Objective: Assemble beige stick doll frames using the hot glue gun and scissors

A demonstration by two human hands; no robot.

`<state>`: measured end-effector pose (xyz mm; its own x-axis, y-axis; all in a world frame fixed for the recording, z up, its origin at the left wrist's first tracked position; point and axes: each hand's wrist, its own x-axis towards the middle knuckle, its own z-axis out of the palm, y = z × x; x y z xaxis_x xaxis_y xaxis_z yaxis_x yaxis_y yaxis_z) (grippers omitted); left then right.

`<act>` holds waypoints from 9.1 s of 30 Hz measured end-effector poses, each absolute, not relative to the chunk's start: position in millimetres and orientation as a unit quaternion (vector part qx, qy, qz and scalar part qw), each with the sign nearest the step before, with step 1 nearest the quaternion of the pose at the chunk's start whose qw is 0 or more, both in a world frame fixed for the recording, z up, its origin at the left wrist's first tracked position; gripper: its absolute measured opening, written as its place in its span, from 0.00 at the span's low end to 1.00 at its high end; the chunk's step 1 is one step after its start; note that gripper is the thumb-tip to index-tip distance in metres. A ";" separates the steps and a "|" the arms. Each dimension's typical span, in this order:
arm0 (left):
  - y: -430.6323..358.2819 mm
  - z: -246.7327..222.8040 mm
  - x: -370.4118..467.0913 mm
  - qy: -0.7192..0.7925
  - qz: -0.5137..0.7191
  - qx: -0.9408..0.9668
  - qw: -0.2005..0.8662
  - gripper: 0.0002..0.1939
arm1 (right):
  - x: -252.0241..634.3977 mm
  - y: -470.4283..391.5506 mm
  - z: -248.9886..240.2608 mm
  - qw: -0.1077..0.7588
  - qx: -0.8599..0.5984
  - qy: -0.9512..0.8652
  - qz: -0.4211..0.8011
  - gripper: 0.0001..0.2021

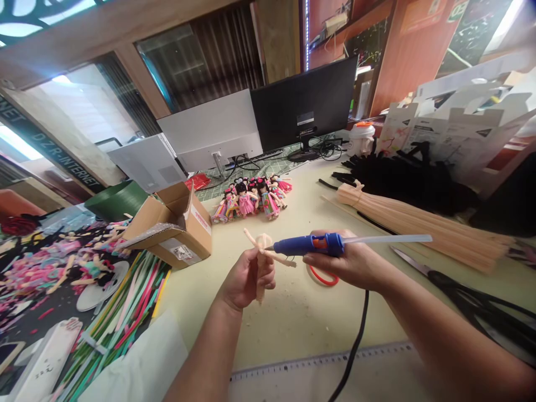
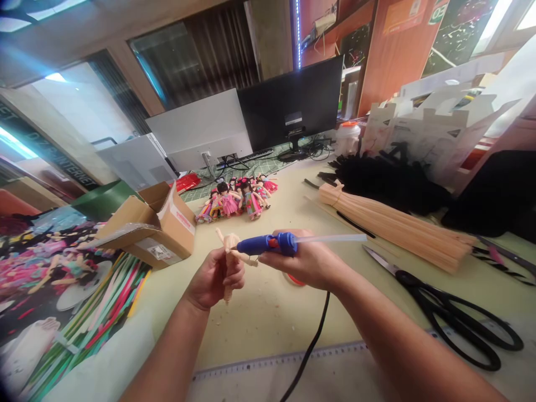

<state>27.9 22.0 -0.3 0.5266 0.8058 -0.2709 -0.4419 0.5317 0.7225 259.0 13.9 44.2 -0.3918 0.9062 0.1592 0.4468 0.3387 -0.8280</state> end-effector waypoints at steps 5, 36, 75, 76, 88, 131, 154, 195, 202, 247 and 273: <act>21.9 -0.2 28.2 0.305 0.379 0.299 0.821 0.17 | 259.3 13.4 43.2 0.326 -0.454 -0.750 0.354 0.17; 20.9 0.7 27.6 0.321 0.375 0.310 0.812 0.17 | 258.6 14.6 40.6 0.349 -0.458 -0.751 0.323 0.16; 18.1 8.3 25.8 0.200 0.343 0.278 0.875 0.19 | 258.4 19.5 44.2 0.349 -0.442 -0.739 0.370 0.12; 18.1 8.3 26.0 0.199 0.342 0.278 0.875 0.19 | 258.8 19.4 44.1 0.349 -0.444 -0.739 0.368 0.13; 16.6 9.7 25.1 0.194 0.337 0.282 0.877 0.19 | 259.9 19.2 44.5 0.354 -0.450 -0.735 0.362 0.13; 16.7 7.6 25.6 0.209 0.319 0.282 0.881 0.20 | 260.0 16.0 45.8 0.374 -0.450 -0.738 0.337 0.12; 15.1 14.5 16.3 0.205 0.369 0.319 0.848 0.19 | 309.7 54.4 -17.3 0.171 -0.709 -0.670 0.139 0.19; 4.7 16.5 40.2 0.466 0.467 0.514 0.549 0.21 | 189.5 -4.5 54.4 0.382 -0.599 -0.676 0.196 0.08; 7.1 8.4 46.7 0.437 0.535 0.527 0.495 0.20 | 191.4 -0.1 50.5 0.398 -0.604 -0.657 0.212 0.08; 3.0 12.5 41.0 0.411 0.511 0.641 0.398 0.19 | 215.3 22.9 73.1 0.326 -0.473 -0.774 0.268 0.02; 8.8 7.8 36.3 0.376 0.487 0.544 0.570 0.22 | 214.7 23.3 98.9 0.251 -0.398 -0.857 0.211 0.06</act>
